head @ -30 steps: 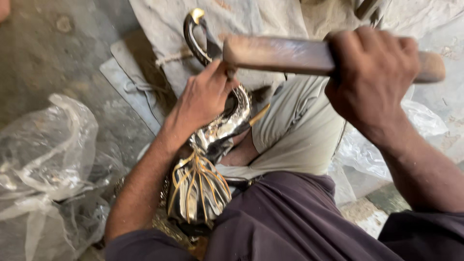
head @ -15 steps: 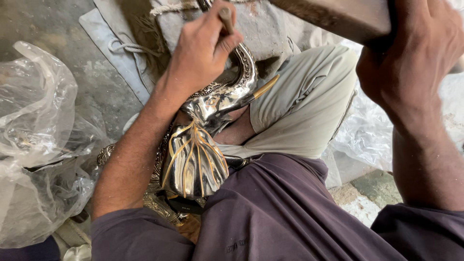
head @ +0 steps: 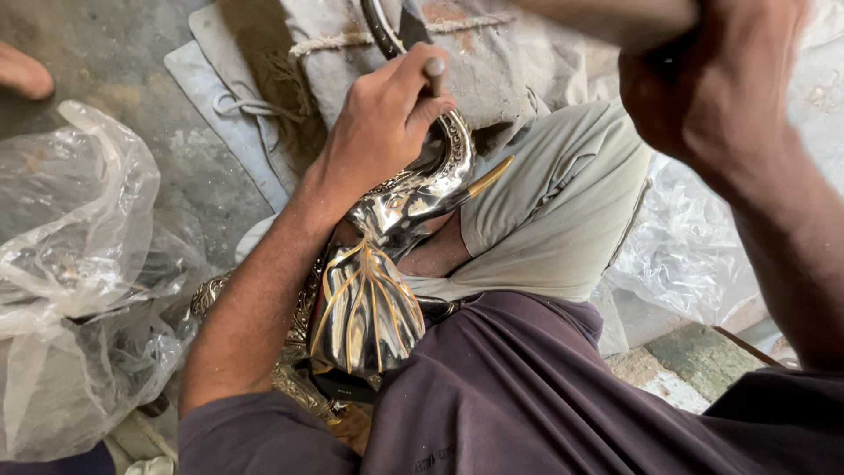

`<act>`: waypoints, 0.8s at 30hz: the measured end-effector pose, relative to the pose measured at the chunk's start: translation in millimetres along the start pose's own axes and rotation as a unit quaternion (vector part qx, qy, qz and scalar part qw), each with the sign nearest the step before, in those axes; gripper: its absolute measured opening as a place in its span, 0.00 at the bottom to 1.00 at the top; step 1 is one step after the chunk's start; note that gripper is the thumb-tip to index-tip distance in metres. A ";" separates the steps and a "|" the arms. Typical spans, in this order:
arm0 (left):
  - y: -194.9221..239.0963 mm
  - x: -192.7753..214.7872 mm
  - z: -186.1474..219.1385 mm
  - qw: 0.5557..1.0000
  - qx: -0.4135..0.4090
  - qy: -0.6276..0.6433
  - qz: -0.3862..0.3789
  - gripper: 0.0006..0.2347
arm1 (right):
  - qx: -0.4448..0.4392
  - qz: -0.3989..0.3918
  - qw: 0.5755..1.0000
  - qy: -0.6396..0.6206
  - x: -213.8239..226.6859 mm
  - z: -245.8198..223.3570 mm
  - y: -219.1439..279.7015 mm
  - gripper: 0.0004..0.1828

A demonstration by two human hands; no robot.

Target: The person uses a chisel and wooden mallet to carve intricate patterns into the trunk of a silver-colored elephant statue. They repeatedly strike the chisel to create detailed designs along the curved surface.

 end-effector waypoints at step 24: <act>6.5 9.2 -8.5 0.998 0.046 0.043 0.022 0.07 | 0.017 0.027 0.996 -0.079 10.8 -8.0 -13.9 0.14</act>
Point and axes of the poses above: each hand's wrist, its own y-axis away from the middle knuckle, its own x-axis out of the back of the hand, z = x × y, the point moved 10 cm from there along -y, towards the middle knuckle, and after that the axes turned 1 degree about -z, right-handed, at the moved point
